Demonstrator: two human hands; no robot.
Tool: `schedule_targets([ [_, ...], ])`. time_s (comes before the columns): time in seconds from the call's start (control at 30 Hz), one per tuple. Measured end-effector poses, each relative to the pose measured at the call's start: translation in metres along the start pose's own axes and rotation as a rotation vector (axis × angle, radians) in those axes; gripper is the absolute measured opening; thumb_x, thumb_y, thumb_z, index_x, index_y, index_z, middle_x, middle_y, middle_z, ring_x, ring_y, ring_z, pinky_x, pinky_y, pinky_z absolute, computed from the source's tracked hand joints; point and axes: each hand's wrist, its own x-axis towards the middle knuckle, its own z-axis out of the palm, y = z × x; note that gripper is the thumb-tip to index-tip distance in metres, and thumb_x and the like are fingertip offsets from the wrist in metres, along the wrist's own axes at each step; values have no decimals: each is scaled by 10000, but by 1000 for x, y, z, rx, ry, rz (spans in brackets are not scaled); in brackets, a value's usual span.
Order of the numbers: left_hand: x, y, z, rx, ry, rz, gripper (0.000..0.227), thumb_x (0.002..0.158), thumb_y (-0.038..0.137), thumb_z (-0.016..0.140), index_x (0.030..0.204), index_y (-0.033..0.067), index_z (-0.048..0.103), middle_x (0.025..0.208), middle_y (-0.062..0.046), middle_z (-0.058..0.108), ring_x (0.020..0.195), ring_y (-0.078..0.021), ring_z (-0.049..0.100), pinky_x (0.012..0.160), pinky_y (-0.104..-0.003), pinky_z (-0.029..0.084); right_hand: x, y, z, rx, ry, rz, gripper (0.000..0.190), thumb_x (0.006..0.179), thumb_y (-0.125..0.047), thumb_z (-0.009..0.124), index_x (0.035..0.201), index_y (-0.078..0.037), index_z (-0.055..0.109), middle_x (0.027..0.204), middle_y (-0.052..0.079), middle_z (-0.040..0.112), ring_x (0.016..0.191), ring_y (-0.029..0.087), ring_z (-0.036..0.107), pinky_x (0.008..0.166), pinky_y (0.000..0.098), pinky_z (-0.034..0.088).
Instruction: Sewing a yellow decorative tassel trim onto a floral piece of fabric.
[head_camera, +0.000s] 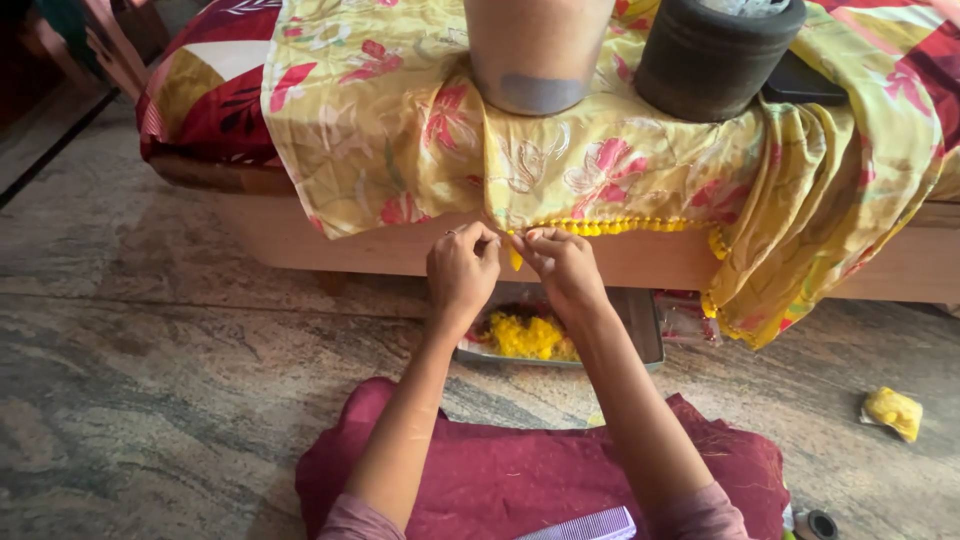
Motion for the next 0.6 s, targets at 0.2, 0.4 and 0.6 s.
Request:
schedule_targets([
  [0.2, 1, 0, -6, -43, -60, -3, 88, 865, 108, 711, 830, 38, 672, 848, -125, 721, 788, -330, 713, 697, -449, 535, -17, -3, 10, -82, -6, -35, 16, 925, 41, 628, 912, 50, 625, 969, 126, 670, 1033, 257, 711, 986, 344, 568],
  [0.4, 0, 23, -14, -169, -80, -28, 74, 895, 100, 694, 883, 29, 679, 874, -131, 712, 769, -298, 741, 690, -416, 559, -25, 2, 10, -60, 8, -108, 19, 923, 35, 647, 915, 36, 630, 976, 137, 699, 1013, 244, 722, 962, 341, 581],
  [0.6, -3, 31, 1, -170, -8, 35, 100, 877, 101, 727, 895, 9, 693, 867, -146, 702, 783, -310, 719, 695, -416, 548, -30, 15, 9, -130, 58, -207, 35, 926, 14, 665, 955, 22, 648, 954, 119, 731, 895, 174, 706, 826, 274, 557],
])
